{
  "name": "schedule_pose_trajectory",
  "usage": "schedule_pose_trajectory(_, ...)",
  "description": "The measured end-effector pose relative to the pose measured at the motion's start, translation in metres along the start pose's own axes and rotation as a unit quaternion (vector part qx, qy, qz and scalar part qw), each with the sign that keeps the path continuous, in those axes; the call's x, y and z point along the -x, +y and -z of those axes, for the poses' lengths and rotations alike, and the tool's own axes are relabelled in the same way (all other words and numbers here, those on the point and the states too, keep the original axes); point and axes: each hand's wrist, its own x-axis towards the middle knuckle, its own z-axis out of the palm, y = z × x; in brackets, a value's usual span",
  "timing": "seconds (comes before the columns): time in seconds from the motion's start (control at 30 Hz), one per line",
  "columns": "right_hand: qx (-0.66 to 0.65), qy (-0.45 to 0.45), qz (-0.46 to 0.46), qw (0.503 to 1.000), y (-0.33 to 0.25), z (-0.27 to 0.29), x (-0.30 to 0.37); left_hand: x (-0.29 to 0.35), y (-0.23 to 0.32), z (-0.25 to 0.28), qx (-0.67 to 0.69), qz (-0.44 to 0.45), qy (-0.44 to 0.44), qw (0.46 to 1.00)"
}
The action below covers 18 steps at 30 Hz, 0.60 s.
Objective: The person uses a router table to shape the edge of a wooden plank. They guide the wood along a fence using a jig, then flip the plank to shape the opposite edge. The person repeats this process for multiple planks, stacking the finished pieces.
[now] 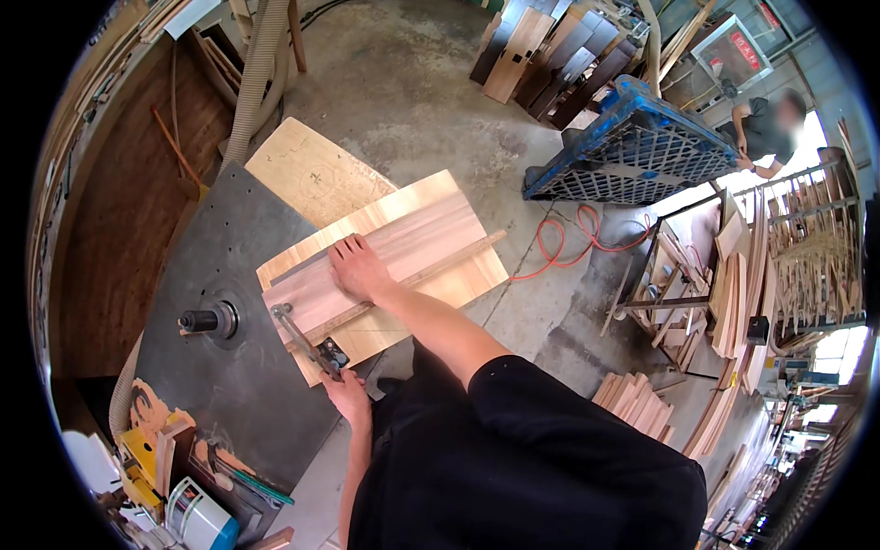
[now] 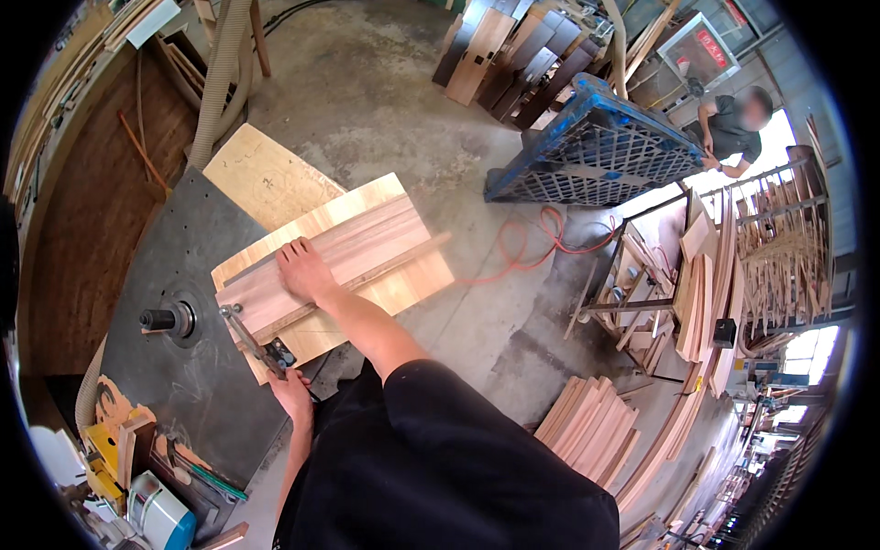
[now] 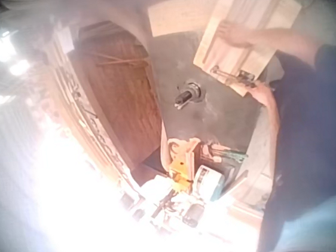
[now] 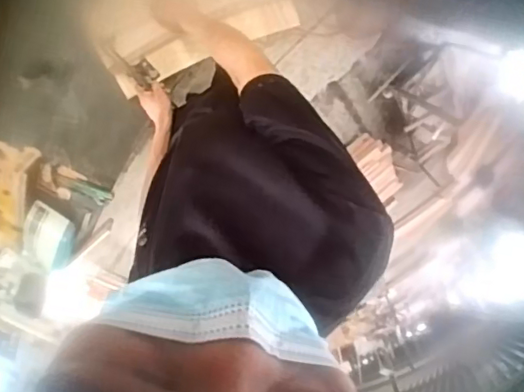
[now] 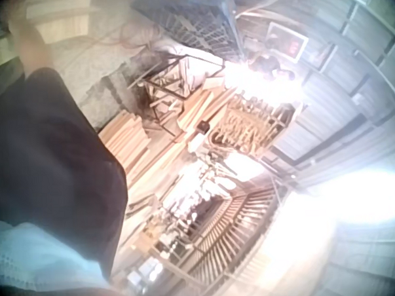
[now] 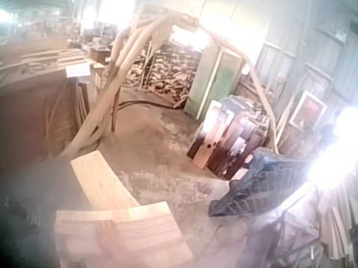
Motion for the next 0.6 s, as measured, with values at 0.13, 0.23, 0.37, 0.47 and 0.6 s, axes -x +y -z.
schedule_pose_trajectory(0.13, 0.000, -0.012, -0.002, 1.000, 0.0003, 0.0014, -0.0011, -0.0020, -0.0017, -0.0013, -0.011, -0.001, 0.008, 1.000)
schedule_pose_trajectory(0.23, -0.004, -0.021, -0.002, 1.000, 0.0007, 0.0020, -0.0018, -0.0011, -0.0001, -0.0013, -0.015, 0.002, 0.011, 1.000)
schedule_pose_trajectory(0.37, 0.000, -0.024, 0.002, 1.000, 0.0004, 0.0009, -0.0030, -0.0015, 0.0015, -0.0002, -0.028, 0.014, 0.016, 0.999)
schedule_pose_trajectory(0.47, 0.009, -0.030, 0.002, 0.999, 0.0000, -0.0007, -0.0041, -0.0038, -0.0007, 0.0007, -0.044, 0.021, 0.017, 0.999)
schedule_pose_trajectory(0.6, 0.009, -0.024, 0.006, 1.000, 0.0002, -0.0024, -0.0047, -0.0074, -0.0052, 0.0015, -0.045, 0.028, 0.014, 0.998)
